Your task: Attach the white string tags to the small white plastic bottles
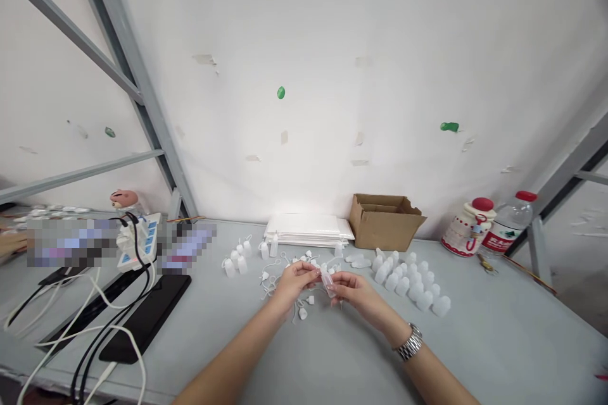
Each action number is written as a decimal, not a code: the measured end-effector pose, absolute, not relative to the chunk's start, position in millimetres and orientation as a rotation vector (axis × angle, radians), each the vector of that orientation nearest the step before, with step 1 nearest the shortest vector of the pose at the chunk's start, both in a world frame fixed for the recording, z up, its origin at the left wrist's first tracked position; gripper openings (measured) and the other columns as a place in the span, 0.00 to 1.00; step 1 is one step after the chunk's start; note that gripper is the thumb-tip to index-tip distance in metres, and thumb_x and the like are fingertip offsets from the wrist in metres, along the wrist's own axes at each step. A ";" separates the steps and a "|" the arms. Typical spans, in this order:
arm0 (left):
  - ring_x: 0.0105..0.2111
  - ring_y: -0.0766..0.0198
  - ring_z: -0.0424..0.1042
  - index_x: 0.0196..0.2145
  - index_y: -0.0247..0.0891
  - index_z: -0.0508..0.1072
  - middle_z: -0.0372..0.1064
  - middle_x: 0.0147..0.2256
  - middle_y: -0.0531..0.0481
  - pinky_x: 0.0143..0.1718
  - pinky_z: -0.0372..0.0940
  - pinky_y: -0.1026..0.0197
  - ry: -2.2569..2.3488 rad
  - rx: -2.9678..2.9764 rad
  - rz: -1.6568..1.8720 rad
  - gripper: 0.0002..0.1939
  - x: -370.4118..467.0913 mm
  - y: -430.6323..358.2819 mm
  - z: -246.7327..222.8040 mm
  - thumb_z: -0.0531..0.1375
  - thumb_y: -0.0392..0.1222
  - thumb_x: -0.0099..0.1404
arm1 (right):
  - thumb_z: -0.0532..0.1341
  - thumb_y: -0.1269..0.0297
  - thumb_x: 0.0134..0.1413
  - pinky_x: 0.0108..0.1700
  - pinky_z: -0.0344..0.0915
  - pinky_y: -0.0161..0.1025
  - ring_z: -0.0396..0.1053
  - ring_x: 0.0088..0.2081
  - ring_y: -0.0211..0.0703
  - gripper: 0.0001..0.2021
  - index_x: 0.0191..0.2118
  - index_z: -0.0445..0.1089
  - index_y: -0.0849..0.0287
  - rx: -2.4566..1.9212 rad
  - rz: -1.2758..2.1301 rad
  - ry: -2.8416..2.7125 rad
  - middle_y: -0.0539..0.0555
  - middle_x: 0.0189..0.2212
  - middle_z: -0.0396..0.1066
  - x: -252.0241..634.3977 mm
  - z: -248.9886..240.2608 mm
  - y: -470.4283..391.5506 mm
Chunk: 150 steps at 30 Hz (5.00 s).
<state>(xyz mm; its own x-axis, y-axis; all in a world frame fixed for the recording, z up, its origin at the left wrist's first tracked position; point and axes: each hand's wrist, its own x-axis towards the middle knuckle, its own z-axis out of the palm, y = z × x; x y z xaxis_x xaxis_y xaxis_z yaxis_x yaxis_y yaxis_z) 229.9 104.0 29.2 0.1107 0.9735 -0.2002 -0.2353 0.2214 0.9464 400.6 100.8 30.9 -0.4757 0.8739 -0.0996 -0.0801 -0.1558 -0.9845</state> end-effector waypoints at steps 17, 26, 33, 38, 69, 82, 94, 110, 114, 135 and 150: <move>0.41 0.55 0.71 0.34 0.36 0.75 0.74 0.40 0.45 0.47 0.61 0.55 0.998 1.081 1.153 0.16 232.4 98.1 36.6 0.62 0.50 0.51 | 0.67 0.54 0.36 0.35 0.63 0.40 0.66 0.27 0.40 0.15 0.29 0.73 0.60 -1.109 1.510 -1.395 0.50 0.24 0.70 402.0 29.6 97.0; 0.44 0.56 0.69 0.39 0.35 0.74 0.72 0.42 0.43 0.48 0.60 0.57 0.930 0.998 1.155 0.17 231.6 99.3 29.5 0.62 0.46 0.52 | 0.64 0.54 0.41 0.32 0.60 0.37 0.63 0.28 0.40 0.15 0.31 0.70 0.60 -1.175 1.207 -1.519 0.49 0.25 0.68 394.5 15.1 95.5; 0.46 0.55 0.67 0.35 0.35 0.75 0.72 0.43 0.42 0.50 0.57 0.57 0.942 0.977 1.129 0.15 234.3 96.5 30.6 0.64 0.45 0.50 | 0.62 0.55 0.45 0.35 0.61 0.38 0.63 0.31 0.41 0.12 0.33 0.69 0.58 -1.215 0.973 -1.572 0.52 0.30 0.68 389.5 20.0 86.5; 0.46 0.55 0.68 0.36 0.33 0.75 0.72 0.41 0.41 0.50 0.57 0.56 0.842 0.901 1.097 0.16 234.3 97.4 28.7 0.64 0.44 0.51 | 0.59 0.54 0.49 0.30 0.60 0.36 0.63 0.27 0.39 0.13 0.36 0.67 0.58 -1.123 1.148 -1.549 0.49 0.24 0.67 386.9 18.8 85.3; 0.48 0.57 0.65 0.40 0.36 0.71 0.69 0.45 0.44 0.45 0.59 0.57 0.619 0.642 0.956 0.15 236.6 98.0 25.5 0.54 0.38 0.55 | 0.65 0.48 0.39 0.29 0.60 0.36 0.63 0.22 0.36 0.18 0.24 0.68 0.60 -0.926 1.530 -1.194 0.48 0.19 0.66 378.4 20.8 83.6; 0.39 0.61 0.69 0.37 0.33 0.73 0.72 0.38 0.43 0.37 0.62 0.64 0.647 0.604 1.069 0.11 238.1 94.9 32.7 0.61 0.35 0.54 | 0.67 0.53 0.39 0.31 0.59 0.35 0.64 0.24 0.34 0.15 0.25 0.71 0.62 -0.835 1.731 -1.034 0.51 0.23 0.70 379.4 29.7 80.6; 0.36 0.60 0.70 0.39 0.32 0.74 0.72 0.41 0.41 0.35 0.61 0.61 0.614 0.675 1.074 0.13 240.3 89.9 37.5 0.61 0.37 0.54 | 0.62 0.55 0.46 0.32 0.62 0.37 0.66 0.28 0.41 0.12 0.31 0.71 0.60 -1.076 1.128 -1.386 0.51 0.26 0.72 374.0 23.0 73.9; 0.47 0.54 0.67 0.40 0.32 0.74 0.71 0.44 0.39 0.46 0.59 0.58 0.655 0.702 1.133 0.15 240.3 89.6 39.1 0.61 0.35 0.53 | 0.59 0.58 0.49 0.33 0.65 0.37 0.68 0.31 0.42 0.10 0.35 0.67 0.58 -1.043 1.051 -1.444 0.52 0.30 0.72 373.1 24.1 71.6; 0.51 0.53 0.63 0.41 0.34 0.73 0.68 0.48 0.40 0.48 0.59 0.57 0.595 0.713 1.101 0.15 239.3 88.8 40.5 0.61 0.35 0.54 | 0.58 0.58 0.51 0.35 0.65 0.38 0.68 0.33 0.42 0.09 0.35 0.67 0.58 -1.036 1.016 -1.451 0.53 0.32 0.72 375.7 23.8 70.7; 0.50 0.52 0.64 0.36 0.32 0.75 0.71 0.44 0.40 0.54 0.54 0.54 0.526 0.677 1.152 0.11 242.2 86.3 38.7 0.58 0.40 0.57 | 0.53 0.67 0.57 0.44 0.65 0.45 0.67 0.43 0.45 0.12 0.46 0.66 0.51 -0.984 0.409 -1.681 0.55 0.40 0.70 378.7 24.3 67.0; 0.47 0.52 0.67 0.35 0.33 0.76 0.71 0.43 0.40 0.51 0.56 0.55 0.632 0.768 1.154 0.12 241.1 84.7 42.5 0.62 0.41 0.54 | 0.52 0.69 0.58 0.42 0.66 0.44 0.68 0.40 0.44 0.10 0.45 0.64 0.55 -1.011 0.264 -1.776 0.56 0.37 0.70 379.5 15.8 68.5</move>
<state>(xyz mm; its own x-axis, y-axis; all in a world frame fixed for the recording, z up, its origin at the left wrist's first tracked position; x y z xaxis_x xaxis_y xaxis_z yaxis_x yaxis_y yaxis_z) 241.1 84.7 42.5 0.2894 0.9559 -0.0504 -0.5574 0.2111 0.8030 379.5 68.5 15.8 -0.1161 0.7349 0.6682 0.5086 0.6218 -0.5955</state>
